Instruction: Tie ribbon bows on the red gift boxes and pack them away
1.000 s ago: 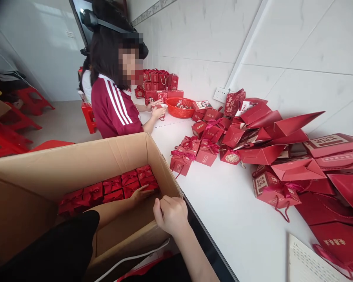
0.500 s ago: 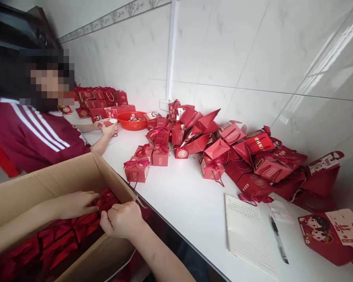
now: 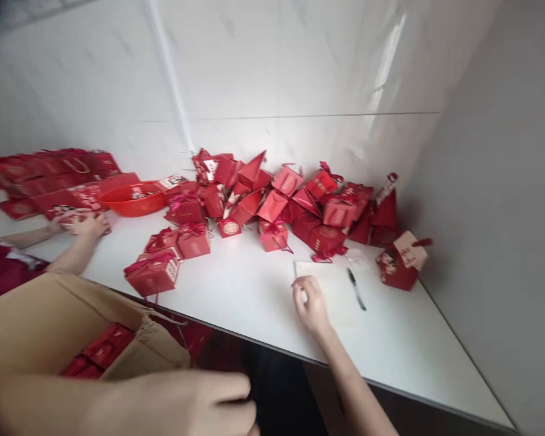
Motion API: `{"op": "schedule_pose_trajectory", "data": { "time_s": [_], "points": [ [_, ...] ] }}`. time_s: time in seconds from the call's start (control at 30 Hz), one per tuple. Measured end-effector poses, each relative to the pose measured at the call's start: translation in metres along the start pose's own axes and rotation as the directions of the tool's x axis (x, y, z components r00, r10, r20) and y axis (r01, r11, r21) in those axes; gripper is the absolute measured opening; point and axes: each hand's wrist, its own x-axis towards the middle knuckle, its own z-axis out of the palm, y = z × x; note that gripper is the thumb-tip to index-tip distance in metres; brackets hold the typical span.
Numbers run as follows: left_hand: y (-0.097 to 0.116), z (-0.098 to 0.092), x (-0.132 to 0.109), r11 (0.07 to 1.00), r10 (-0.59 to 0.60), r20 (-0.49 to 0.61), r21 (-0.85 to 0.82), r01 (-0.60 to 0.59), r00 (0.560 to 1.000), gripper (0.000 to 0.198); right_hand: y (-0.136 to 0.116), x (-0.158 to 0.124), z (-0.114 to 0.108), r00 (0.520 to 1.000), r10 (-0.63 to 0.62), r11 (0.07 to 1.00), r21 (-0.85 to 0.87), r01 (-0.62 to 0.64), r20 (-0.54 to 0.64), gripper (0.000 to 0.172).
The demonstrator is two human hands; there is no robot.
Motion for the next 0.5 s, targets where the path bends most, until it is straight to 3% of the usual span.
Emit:
{"op": "schedule_pose_trajectory", "data": {
  "time_s": [0.03,0.1,0.17,0.23,0.33,0.5],
  "points": [
    [0.009,-0.010,0.038,0.969,0.221,0.122,0.082,-0.231,0.968,0.022,0.021,0.005,-0.014,0.995,0.091,0.992,-0.078,-0.094,-0.044,0.017],
    [0.023,-0.031,0.116,0.810,0.475,0.251,0.250,-0.530,0.843,0.018,0.058,0.013,-0.038,0.967,0.223,0.950,-0.195,-0.244,-0.124,0.015],
    [0.027,-0.041,0.181,0.700,0.527,0.272,0.398,-0.593,0.805,0.018,0.088,0.018,-0.055,0.929,0.330,0.884,-0.290,-0.367,-0.169,0.013],
    [0.018,-0.035,0.225,0.709,0.507,0.220,0.444,-0.548,0.833,0.019,0.109,0.019,-0.064,0.892,0.417,0.814,-0.364,-0.452,-0.173,0.013],
    [-0.004,-0.010,0.255,0.817,0.434,0.078,0.384,-0.429,0.897,0.035,0.126,0.017,-0.067,0.848,0.515,0.740,-0.436,-0.512,-0.121,0.020],
    [-0.021,0.014,0.264,0.915,0.373,0.004,0.164,-0.368,0.928,0.036,0.134,0.015,-0.065,0.812,0.583,0.720,-0.465,-0.515,0.003,0.023]
  ]
}}
